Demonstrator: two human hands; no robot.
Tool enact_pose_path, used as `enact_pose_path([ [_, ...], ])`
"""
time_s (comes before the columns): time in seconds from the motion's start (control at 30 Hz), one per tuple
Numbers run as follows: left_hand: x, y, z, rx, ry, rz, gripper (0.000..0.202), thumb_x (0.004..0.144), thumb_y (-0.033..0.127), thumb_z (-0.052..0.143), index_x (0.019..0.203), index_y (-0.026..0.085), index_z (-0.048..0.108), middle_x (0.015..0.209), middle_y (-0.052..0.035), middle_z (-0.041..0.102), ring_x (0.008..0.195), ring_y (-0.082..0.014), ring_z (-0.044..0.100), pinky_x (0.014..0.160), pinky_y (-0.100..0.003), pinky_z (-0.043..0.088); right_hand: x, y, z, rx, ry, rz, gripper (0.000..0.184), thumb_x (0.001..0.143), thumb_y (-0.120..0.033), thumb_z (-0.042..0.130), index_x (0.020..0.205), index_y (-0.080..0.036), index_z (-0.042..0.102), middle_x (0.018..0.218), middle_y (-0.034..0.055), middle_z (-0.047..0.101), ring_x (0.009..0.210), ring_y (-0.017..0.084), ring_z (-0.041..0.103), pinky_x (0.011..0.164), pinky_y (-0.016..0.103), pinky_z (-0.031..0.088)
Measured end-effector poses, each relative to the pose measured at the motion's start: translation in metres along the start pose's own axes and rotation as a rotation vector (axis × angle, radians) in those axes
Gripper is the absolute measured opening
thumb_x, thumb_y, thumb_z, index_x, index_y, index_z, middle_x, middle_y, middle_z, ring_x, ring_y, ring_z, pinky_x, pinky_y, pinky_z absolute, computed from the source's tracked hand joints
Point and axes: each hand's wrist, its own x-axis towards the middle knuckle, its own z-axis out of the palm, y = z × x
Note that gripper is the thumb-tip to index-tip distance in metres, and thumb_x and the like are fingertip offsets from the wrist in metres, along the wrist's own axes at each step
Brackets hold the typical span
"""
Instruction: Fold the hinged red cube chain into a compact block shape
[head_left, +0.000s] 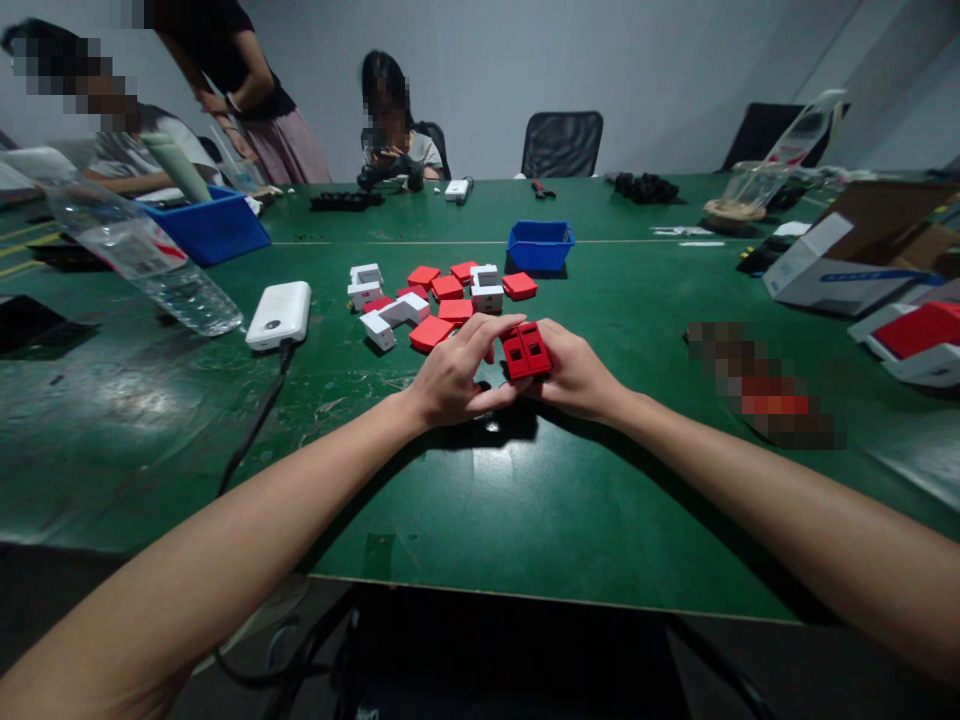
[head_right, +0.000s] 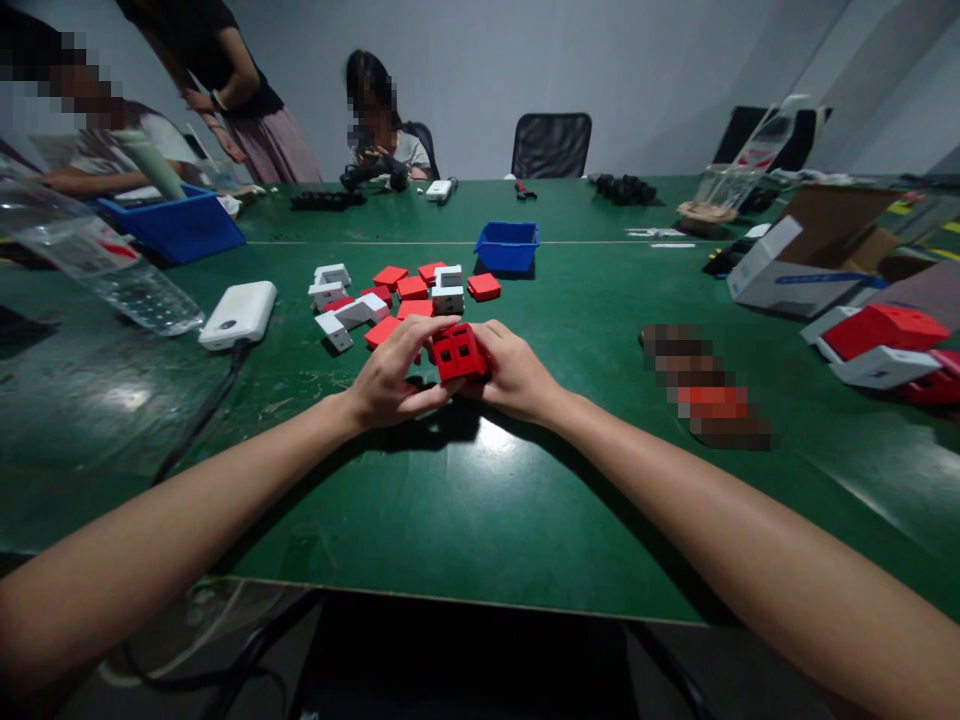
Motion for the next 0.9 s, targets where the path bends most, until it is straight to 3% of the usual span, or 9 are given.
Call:
enact_pose_path([
  [0.2,0.001,-0.001,0.004,-0.067,0.106,-0.17,0.051,0.088,0.04,0.061,0.133,0.019,0.046,0.106,-0.0068,0.062,0.077,-0.014,0.059,0.071,-0.029,0.053,0.001,-0.003,-0.002,-0.059,0.043,0.121,0.046,0.074,-0.047,0.077,0.107,-0.019,0.062,0.098,0.0096,0.067,0.086,0.025,0.062,0.076,0.038,0.05],
  [0.43,0.004,-0.005,0.004,-0.187,0.16,-0.508,0.038,0.096,0.043,0.048,0.119,0.015,0.06,0.109,-0.01,0.071,0.085,-0.018,0.064,0.076,-0.032,0.052,0.001,-0.001,-0.002,-0.121,0.182,0.218,0.056,0.07,-0.054,0.08,0.109,-0.017,0.063,0.101,0.0126,0.07,0.086,0.026,0.065,0.077,0.04,0.051],
  [0.63,0.003,-0.011,0.003,-0.304,0.096,-0.563,0.04,0.096,0.042,0.042,0.112,0.014,0.065,0.091,-0.006,0.072,0.073,-0.0161,0.064,0.069,-0.029,0.05,0.001,0.003,-0.004,-0.189,0.267,0.181,0.055,0.069,-0.056,0.08,0.107,-0.019,0.064,0.096,0.011,0.067,0.084,0.026,0.062,0.074,0.04,0.051],
  [0.8,0.005,-0.008,0.001,-0.386,0.05,-0.61,0.047,0.096,0.056,0.039,0.083,0.017,0.061,0.075,-0.0023,0.065,0.066,-0.015,0.06,0.064,-0.027,0.046,0.001,-0.002,-0.008,-0.205,0.302,0.103,0.044,0.075,-0.05,0.078,0.105,-0.022,0.064,0.098,0.01,0.062,0.088,0.026,0.06,0.075,0.04,0.051],
  [0.9,0.006,-0.008,0.002,-0.367,0.034,-0.624,0.048,0.095,0.06,0.042,0.076,0.018,0.055,0.067,-0.0002,0.059,0.061,-0.0139,0.056,0.06,-0.027,0.042,0.0,-0.005,-0.008,-0.24,0.319,0.034,0.04,0.077,-0.043,0.076,0.109,-0.023,0.063,0.102,0.0103,0.059,0.095,0.028,0.059,0.08,0.043,0.052],
])
